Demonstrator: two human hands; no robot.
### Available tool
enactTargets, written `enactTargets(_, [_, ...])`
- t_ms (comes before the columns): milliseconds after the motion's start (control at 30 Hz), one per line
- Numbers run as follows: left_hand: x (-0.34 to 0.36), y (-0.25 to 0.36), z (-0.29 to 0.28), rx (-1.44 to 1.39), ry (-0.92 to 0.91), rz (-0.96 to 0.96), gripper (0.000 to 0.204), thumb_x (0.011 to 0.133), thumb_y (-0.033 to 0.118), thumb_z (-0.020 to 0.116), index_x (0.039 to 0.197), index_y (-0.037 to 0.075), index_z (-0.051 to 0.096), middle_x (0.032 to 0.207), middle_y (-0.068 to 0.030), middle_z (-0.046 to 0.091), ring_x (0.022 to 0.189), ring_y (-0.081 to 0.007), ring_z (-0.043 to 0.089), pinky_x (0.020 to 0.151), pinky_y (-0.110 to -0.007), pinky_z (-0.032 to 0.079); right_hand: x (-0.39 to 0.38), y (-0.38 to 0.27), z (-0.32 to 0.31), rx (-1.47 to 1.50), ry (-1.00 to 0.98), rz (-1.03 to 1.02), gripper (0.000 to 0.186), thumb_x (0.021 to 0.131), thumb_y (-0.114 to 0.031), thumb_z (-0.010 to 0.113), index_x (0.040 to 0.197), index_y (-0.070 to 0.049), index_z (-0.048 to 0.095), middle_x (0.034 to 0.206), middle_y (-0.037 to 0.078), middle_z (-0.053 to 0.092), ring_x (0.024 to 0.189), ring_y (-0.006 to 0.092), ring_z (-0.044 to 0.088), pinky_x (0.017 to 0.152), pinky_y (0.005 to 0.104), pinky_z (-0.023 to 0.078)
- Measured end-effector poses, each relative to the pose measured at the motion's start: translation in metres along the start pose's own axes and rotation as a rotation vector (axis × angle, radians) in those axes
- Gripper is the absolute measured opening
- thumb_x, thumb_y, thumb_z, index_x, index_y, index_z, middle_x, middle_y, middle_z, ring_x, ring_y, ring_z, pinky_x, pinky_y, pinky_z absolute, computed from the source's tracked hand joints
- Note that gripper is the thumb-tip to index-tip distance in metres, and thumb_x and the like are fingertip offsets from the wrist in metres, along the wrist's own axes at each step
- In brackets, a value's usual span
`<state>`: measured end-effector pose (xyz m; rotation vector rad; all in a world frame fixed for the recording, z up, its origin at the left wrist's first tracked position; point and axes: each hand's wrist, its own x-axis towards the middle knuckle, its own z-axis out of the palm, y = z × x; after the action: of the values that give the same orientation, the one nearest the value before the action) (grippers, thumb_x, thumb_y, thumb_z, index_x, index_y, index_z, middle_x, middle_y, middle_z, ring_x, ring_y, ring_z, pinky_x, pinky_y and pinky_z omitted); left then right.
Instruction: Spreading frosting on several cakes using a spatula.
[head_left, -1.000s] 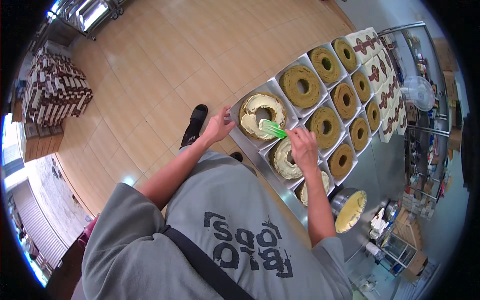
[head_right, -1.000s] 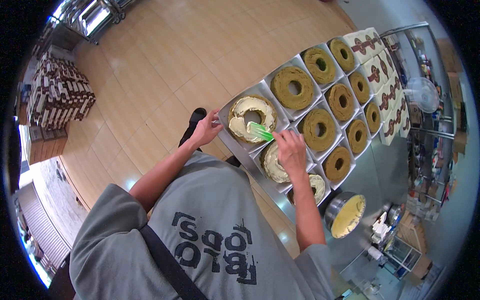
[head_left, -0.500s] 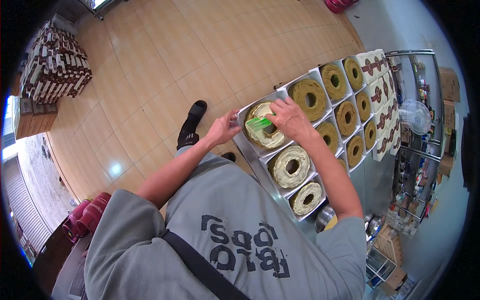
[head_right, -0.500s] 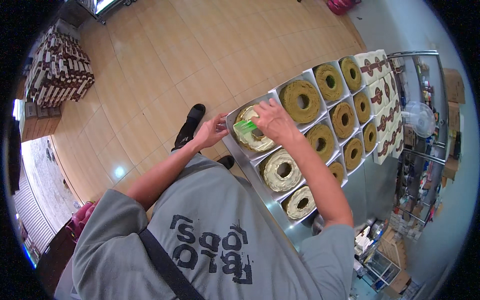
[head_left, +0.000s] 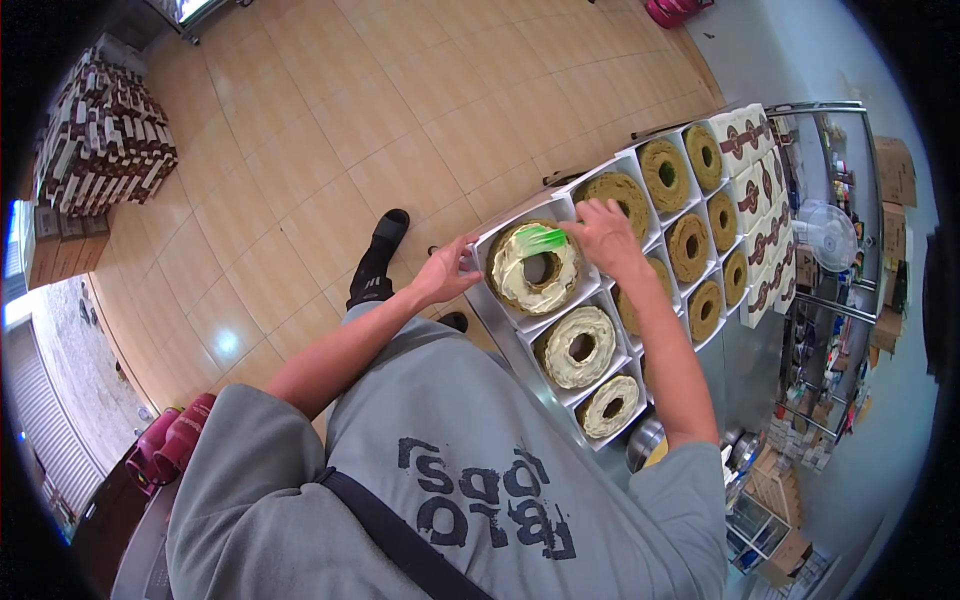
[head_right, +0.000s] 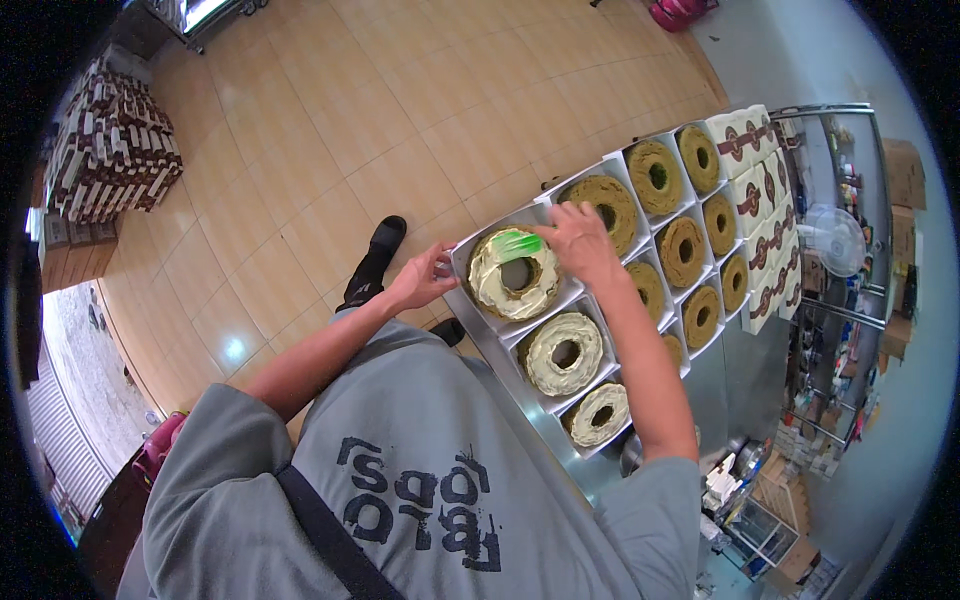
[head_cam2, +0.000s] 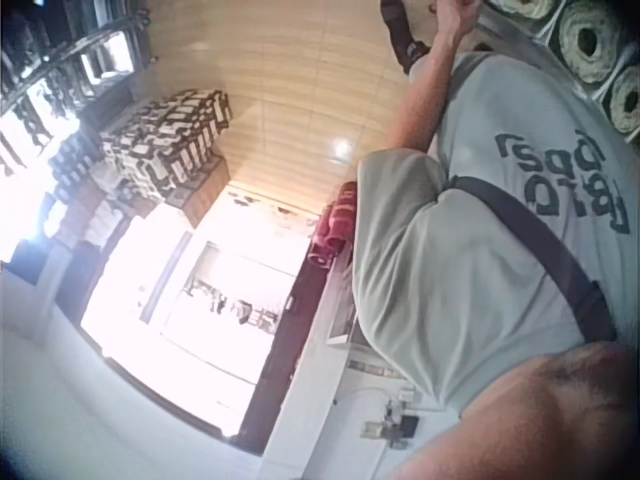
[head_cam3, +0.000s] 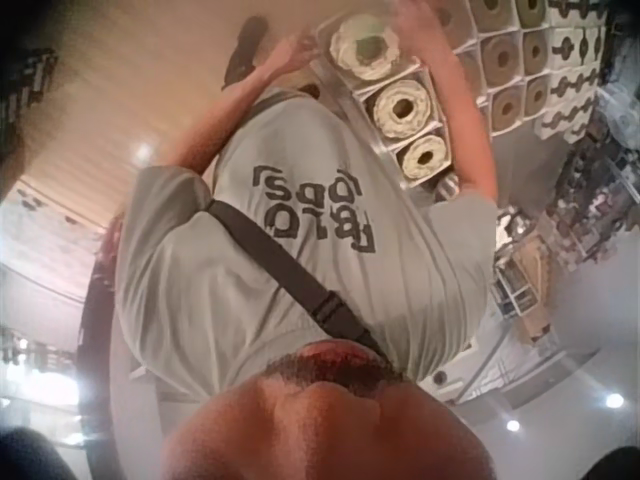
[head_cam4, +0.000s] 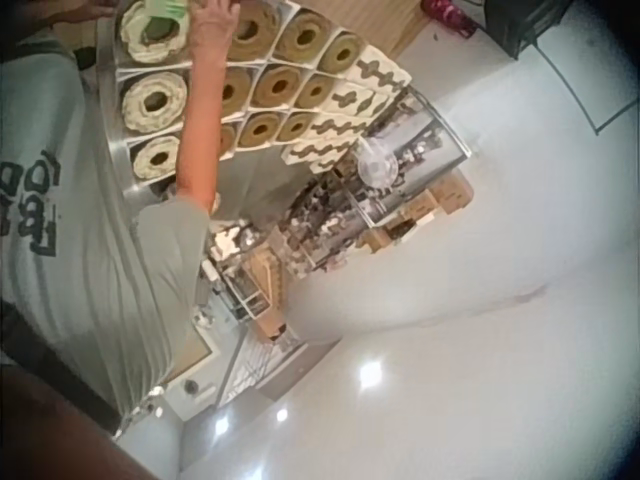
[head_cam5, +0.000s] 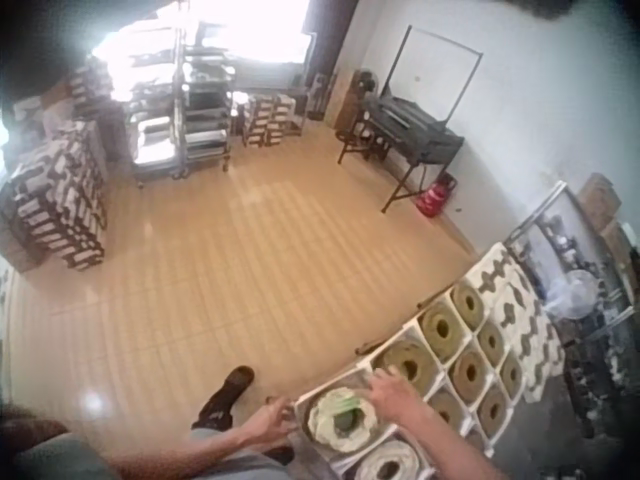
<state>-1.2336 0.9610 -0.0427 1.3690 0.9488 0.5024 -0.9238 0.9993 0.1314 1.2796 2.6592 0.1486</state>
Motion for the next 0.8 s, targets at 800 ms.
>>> enactTargets(800, [0.016, 0.006, -0.022, 0.166, -0.185, -0.014, 0.074, 0.091, 0.016, 0.080, 0.155, 0.003, 0.045, 0.133, -0.0186, 0.062, 0.104, -0.0283, 0.070, 0.088, -0.038, 0.060, -0.112, -0.090, 0.036, 0.482, 0.201, 1.000, 0.028, 0.094, -0.007, 0.073, 0.120, -0.014, 0.080, 0.088, 0.004, 0.057, 0.073, 0.0231, 0.058, 0.068, 0.0366, 0.050])
